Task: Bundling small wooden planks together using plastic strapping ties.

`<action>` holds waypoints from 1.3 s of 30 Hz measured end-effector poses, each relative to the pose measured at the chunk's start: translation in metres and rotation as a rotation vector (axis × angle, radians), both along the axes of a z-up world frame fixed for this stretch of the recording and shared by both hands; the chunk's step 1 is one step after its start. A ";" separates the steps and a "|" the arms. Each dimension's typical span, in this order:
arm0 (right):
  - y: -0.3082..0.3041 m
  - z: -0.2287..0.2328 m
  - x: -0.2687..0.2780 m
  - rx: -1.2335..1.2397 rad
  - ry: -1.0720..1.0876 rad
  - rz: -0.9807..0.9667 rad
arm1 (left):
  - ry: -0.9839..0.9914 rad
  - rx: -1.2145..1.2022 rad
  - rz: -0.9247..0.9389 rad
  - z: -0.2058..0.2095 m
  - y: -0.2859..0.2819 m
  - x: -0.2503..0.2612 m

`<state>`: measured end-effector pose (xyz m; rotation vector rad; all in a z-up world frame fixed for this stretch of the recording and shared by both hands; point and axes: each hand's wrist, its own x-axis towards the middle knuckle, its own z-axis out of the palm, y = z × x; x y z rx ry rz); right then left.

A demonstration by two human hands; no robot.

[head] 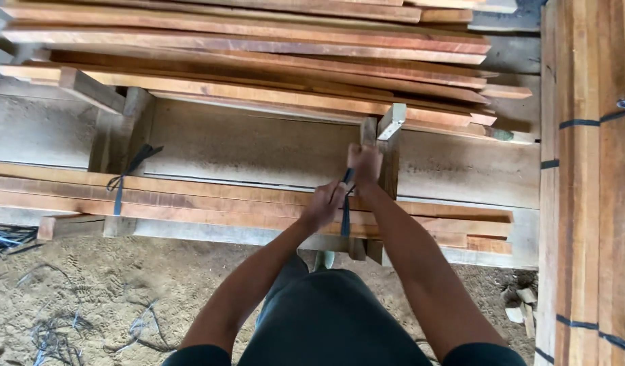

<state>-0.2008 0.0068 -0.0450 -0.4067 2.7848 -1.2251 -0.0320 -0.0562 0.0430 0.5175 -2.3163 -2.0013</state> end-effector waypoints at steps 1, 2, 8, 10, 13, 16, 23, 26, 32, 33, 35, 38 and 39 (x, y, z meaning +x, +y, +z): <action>0.007 0.018 0.001 0.001 0.003 -0.005 | 0.003 0.001 -0.005 -0.011 0.000 0.000; 0.014 0.035 0.001 -0.110 -0.115 0.036 | -0.008 -0.001 -0.010 -0.024 0.000 -0.001; 0.055 0.078 0.008 -0.251 -0.641 -0.014 | -0.059 -0.005 -0.066 -0.020 -0.009 -0.016; 0.075 0.077 0.013 -0.263 -0.746 -0.035 | -0.072 0.026 -0.086 -0.030 -0.014 -0.025; 0.099 0.084 0.024 -0.372 -0.943 0.097 | -0.170 0.130 0.006 -0.043 -0.017 -0.040; 0.104 0.107 0.041 -0.243 -0.854 0.305 | -0.129 0.397 0.240 -0.041 -0.013 -0.046; 0.105 0.121 0.050 0.039 -0.394 0.854 | -0.127 0.377 0.453 -0.060 -0.007 -0.054; 0.104 0.113 0.049 0.095 -0.352 0.939 | -0.123 0.215 0.432 -0.072 -0.007 -0.052; 0.101 0.077 0.045 0.160 -0.303 1.014 | -0.063 -0.183 0.217 -0.037 -0.004 -0.033; 0.102 0.073 0.045 0.168 -0.293 1.018 | -0.035 -0.061 0.276 -0.042 -0.004 -0.030; 0.102 0.082 0.047 0.155 -0.334 1.005 | 0.100 -0.320 0.322 -0.024 0.007 -0.024; 0.101 0.095 0.050 0.140 -0.380 0.977 | 0.157 -0.624 0.424 -0.037 0.018 0.003; 0.100 0.099 0.049 0.137 -0.386 0.961 | 0.076 -0.668 0.480 -0.047 0.019 0.013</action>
